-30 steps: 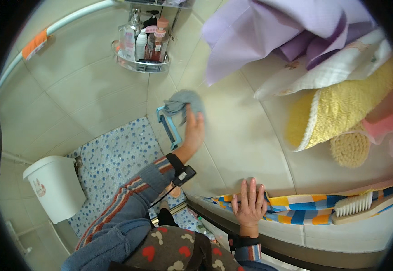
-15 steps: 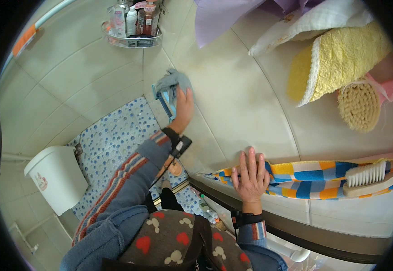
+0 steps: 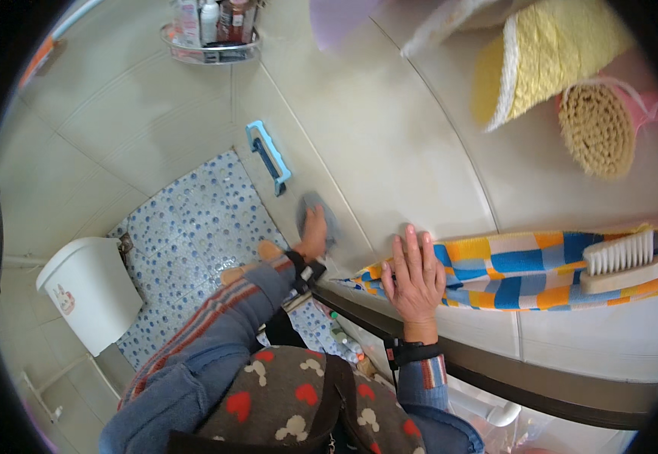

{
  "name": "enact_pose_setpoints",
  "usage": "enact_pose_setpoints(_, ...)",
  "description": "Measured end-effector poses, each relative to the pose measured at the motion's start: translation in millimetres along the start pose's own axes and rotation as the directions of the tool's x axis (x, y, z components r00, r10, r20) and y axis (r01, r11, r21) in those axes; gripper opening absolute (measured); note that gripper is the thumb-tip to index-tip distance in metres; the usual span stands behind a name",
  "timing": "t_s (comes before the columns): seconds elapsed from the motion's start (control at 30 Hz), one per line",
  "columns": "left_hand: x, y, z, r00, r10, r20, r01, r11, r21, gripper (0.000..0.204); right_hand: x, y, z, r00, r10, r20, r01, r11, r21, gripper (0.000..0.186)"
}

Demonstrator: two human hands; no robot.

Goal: The person places a metal bowl on the floor, then uses a gray cloth to wipe the shower walls, floor, and fixtures. They also wipe the shower door frame and a wall-mounted caddy, moving around the shower area to reach different surfaces.

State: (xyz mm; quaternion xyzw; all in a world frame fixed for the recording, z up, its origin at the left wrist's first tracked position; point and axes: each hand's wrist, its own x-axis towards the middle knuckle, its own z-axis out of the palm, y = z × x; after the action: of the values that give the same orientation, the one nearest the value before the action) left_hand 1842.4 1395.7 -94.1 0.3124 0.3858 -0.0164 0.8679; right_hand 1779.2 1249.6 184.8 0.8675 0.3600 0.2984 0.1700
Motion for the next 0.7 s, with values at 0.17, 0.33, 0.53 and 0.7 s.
enact_pose_setpoints(0.17,45,-6,-23,0.919,0.337,0.207,-0.374,0.911,0.175,0.064,-2,1,0,1.0,-0.001,0.014,0.001,0.998,0.055,0.042)
enact_pose_setpoints(0.33,35,-91,-62,0.759,0.264,0.595,-0.633,0.514,0.579,0.057,-2,1,1,1.0,-0.009,-0.013,0.01,0.996,0.093,0.036)
enact_pose_setpoints(0.53,29,-134,-73,0.598,-0.094,0.796,-0.753,0.277,0.597,0.05,-2,4,0,0.998,-0.023,-0.056,0.032,0.984,0.175,0.022)
enact_pose_setpoints(0.7,47,-100,-84,0.549,0.303,0.779,-0.822,0.365,0.438,0.055,-10,21,-20,0.999,0.021,-0.045,-0.004,0.938,0.346,0.032)
